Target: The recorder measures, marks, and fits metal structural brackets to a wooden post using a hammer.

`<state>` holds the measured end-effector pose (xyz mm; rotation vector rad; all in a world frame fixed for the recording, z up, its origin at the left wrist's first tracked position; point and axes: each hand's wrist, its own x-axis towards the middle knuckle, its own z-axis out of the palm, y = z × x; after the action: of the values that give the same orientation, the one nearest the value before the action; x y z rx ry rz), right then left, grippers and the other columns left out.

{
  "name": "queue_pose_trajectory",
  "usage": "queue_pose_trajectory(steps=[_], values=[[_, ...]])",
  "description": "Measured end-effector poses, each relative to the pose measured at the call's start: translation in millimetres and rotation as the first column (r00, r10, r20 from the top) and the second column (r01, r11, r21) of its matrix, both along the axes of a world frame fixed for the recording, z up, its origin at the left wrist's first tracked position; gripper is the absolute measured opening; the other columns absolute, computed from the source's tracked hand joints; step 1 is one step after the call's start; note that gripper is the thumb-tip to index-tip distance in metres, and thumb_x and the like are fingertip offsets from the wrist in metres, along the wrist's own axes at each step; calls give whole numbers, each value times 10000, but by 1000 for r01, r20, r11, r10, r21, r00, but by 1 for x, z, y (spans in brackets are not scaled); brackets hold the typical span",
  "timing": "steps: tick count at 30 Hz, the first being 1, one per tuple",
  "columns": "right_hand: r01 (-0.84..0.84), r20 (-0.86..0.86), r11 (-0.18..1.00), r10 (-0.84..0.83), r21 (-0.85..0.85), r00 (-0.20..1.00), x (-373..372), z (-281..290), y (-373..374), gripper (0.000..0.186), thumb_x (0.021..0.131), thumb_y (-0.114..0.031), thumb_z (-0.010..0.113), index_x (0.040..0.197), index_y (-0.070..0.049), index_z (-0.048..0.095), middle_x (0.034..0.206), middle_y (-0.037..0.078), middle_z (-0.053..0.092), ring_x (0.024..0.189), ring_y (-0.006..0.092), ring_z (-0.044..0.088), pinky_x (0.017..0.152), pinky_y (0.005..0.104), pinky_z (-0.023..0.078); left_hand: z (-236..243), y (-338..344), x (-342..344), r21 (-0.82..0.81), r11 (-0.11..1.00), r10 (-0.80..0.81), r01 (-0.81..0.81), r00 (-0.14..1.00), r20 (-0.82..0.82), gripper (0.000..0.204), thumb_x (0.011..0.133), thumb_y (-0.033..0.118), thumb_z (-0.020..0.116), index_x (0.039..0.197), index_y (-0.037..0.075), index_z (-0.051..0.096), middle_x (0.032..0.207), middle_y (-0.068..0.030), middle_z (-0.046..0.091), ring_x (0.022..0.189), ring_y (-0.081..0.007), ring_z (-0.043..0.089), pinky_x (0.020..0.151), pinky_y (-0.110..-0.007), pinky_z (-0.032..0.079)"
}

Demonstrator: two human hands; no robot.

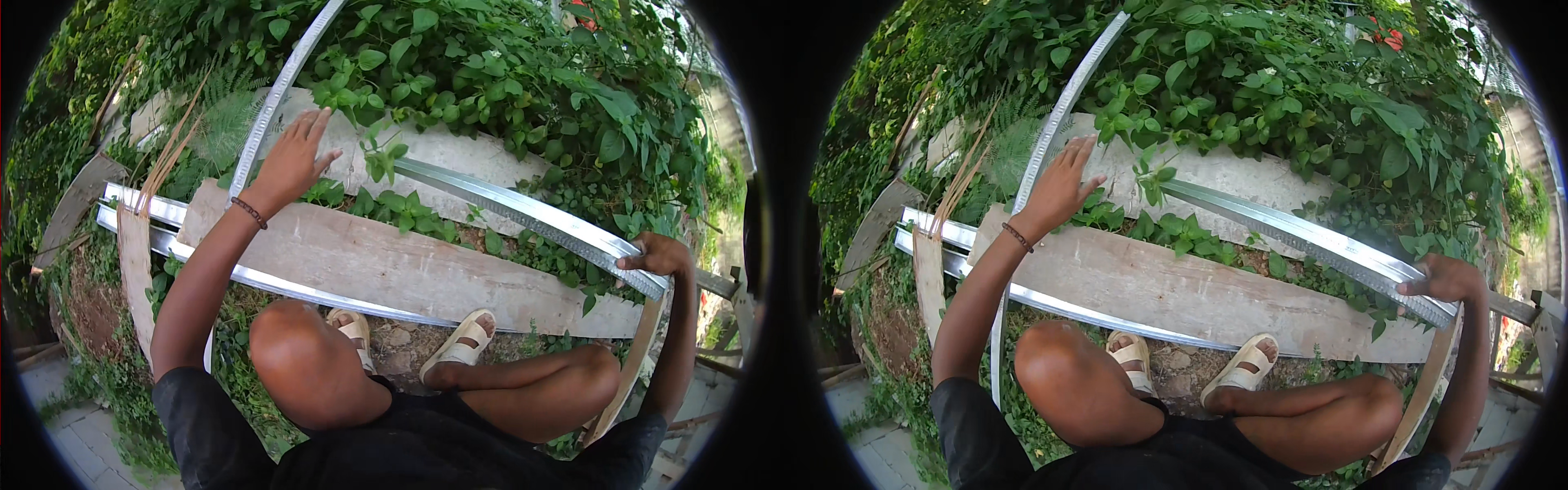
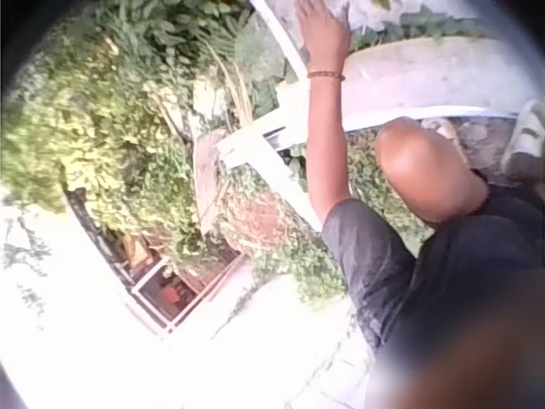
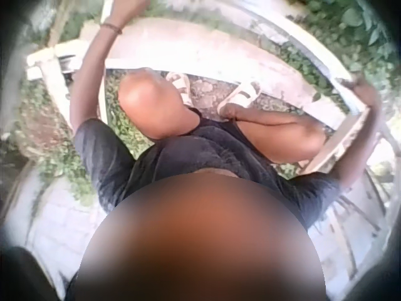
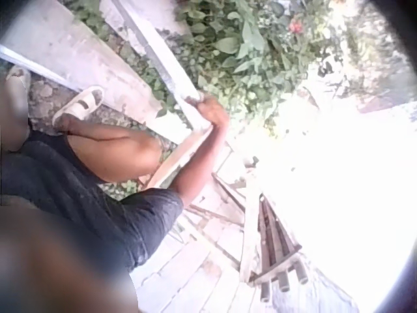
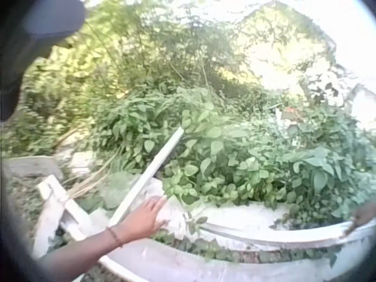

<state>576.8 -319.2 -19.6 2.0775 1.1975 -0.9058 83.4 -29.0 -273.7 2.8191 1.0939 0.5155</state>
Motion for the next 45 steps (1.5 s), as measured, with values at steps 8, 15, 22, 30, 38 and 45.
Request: queue_pose_trajectory(steps=[8, 15, 22, 30, 38, 45], values=[[2, -304, 998, 15, 55, 953, -24, -5, 14, 573, 872, -612, 699, 1038, -68, 770, 888, 77, 746, 787, 194, 666, 734, 367, 519, 92, -81, 143, -428, 764, -526, 482, 850, 17, 688, 983, 626, 481, 1222, -9, 595, 985, -226, 676, 938, -402, 649, 845, -494, 514], [54, -426, 906, 143, 419, 893, -24, -115, 22, 618, 879, -576, 703, 1184, -38, 711, 1080, 152, 727, 1004, 262, 686, 930, 373, 518, 67, -89, 154, -533, 767, -516, 357, 837, -181, 717, 932, 708, 491, 1054, 32, 696, 708, -219, 665, 740, -431, 672, 698, -523, 535], [103, -701, 956, 125, 274, 702, -69, -240, 44, 644, 869, -614, 695, 1132, -27, 720, 974, 135, 726, 886, 236, 662, 810, 385, 510, 23, -96, 151, -649, 727, -496, 225, 826, -269, 779, 907, 757, 471, 1015, 25, 715, 728, -233, 662, 776, -431, 682, 737, -525, 543], [36, -743, 968, 168, 250, 647, -91, -300, 16, 624, 887, -625, 657, 1118, -48, 712, 981, 197, 715, 908, 329, 680, 822, 433, 506, -49, -113, 137, -882, 405, -613, 241, 787, -67, 654, 883, 649, 646, 984, 9, 739, 744, -210, 669, 724, -371, 670, 707, -462, 517], [104, -580, 894, 190, 436, 792, -97, -358, -32, 621, 886, -635, 637, 1109, -61, 719, 1006, 223, 710, 985, 399, 678, 868, 505, 502, -73, -142, 165, -879, 465, -584, 103, 782, -218, 570, 876, 619, 667, 1037, 78, 751, 842, -201, 710, 844, -388, 699, 781, -484, 538], [82, -633, 949, 136, 303, 762, -84, -373, -43, 630, 887, -635, 630, 1073, -41, 724, 993, 229, 710, 1000, 425, 668, 903, 509, 501, -105, -176, 179, -892, 453, -530, -10, 801, -278, 598, 880, 637, 653, 1041, 70, 746, 849, -205, 714, 907, -384, 699, 823, -482, 531]])
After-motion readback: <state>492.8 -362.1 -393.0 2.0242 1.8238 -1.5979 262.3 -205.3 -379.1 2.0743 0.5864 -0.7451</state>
